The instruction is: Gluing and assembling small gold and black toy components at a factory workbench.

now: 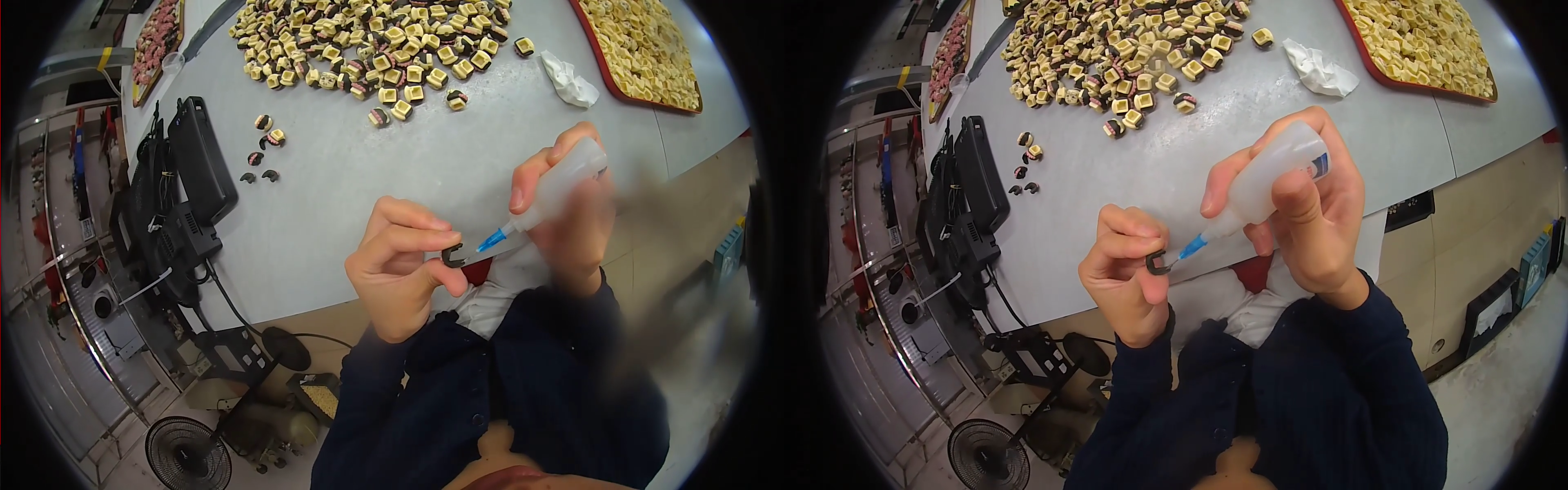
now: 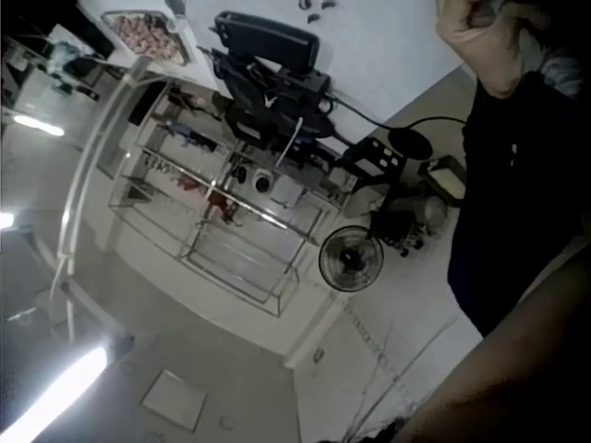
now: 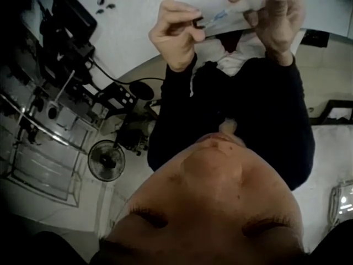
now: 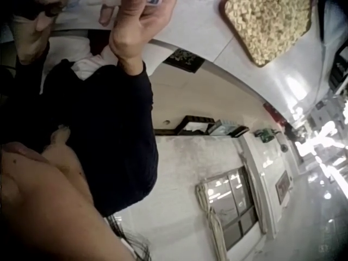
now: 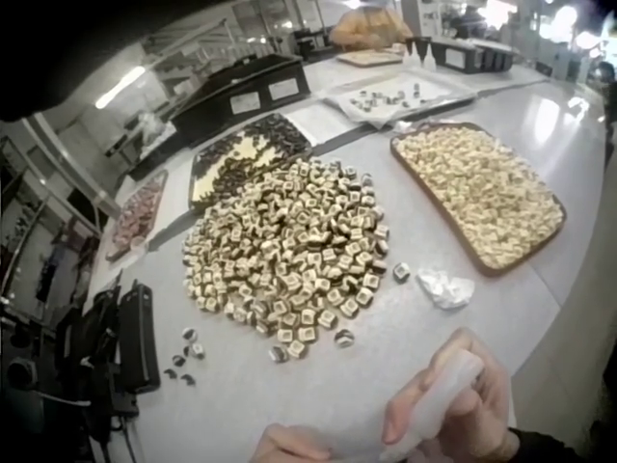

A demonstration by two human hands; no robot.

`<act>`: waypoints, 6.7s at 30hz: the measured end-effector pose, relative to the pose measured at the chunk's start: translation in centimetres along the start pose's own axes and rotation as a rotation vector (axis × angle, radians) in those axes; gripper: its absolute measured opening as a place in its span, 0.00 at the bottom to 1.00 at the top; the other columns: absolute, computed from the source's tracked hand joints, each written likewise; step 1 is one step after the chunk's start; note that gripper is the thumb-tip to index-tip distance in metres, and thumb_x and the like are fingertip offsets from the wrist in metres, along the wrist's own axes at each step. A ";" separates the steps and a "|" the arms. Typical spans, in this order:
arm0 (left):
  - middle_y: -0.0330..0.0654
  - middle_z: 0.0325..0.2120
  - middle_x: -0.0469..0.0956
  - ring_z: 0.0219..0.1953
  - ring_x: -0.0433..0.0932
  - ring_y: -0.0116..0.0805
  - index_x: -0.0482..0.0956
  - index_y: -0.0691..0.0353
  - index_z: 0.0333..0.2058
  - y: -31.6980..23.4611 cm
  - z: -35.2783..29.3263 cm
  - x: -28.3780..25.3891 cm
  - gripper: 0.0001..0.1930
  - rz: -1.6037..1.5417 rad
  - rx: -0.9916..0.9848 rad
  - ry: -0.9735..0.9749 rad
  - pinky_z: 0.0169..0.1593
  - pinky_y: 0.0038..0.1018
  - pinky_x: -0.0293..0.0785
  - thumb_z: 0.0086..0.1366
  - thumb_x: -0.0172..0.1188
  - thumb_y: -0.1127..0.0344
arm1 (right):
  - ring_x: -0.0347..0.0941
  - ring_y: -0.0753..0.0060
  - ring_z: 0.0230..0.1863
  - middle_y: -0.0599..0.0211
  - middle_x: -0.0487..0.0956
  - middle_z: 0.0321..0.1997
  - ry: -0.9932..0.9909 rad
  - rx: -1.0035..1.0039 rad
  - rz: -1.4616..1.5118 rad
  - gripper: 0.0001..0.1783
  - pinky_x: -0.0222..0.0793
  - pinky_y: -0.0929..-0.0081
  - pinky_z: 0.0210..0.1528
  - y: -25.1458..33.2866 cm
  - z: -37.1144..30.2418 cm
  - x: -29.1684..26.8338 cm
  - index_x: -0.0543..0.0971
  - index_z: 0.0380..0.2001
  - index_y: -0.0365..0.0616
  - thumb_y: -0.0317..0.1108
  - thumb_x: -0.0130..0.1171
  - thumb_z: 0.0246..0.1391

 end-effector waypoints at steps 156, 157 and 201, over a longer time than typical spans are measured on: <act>0.40 0.31 0.70 0.35 0.69 0.31 0.78 0.64 0.29 -0.7 -0.2 -0.8 0.15 -0.076 0.111 0.059 0.38 0.25 0.66 0.38 0.67 0.82 | 0.71 0.74 0.34 0.57 0.73 0.35 0.190 0.181 -0.086 0.12 0.71 0.80 0.37 2.1 -2.0 2.9 0.76 0.31 0.33 0.15 0.63 0.38; 0.40 0.31 0.70 0.35 0.69 0.31 0.78 0.64 0.29 -0.9 -0.3 -0.9 0.15 -0.076 0.139 0.050 0.38 0.25 0.66 0.38 0.67 0.82 | 0.72 0.73 0.36 0.59 0.74 0.37 0.196 0.215 -0.089 0.11 0.71 0.78 0.39 1.6 -2.1 3.0 0.76 0.33 0.33 0.16 0.60 0.43; 0.41 0.33 0.71 0.36 0.70 0.31 0.78 0.64 0.32 -1.3 -1.2 0.3 0.15 0.264 0.341 0.035 0.39 0.24 0.67 0.44 0.71 0.67 | 0.71 0.76 0.42 0.62 0.75 0.40 0.295 0.559 0.225 0.15 0.66 0.79 0.46 0.2 -2.9 3.4 0.70 0.42 0.36 0.27 0.59 0.50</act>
Point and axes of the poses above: each hand's wrist, its own z-axis towards the middle knuckle, its own x-axis out of the palm, y = z × x, the point moved 3 cm from there along z, towards the middle knuckle
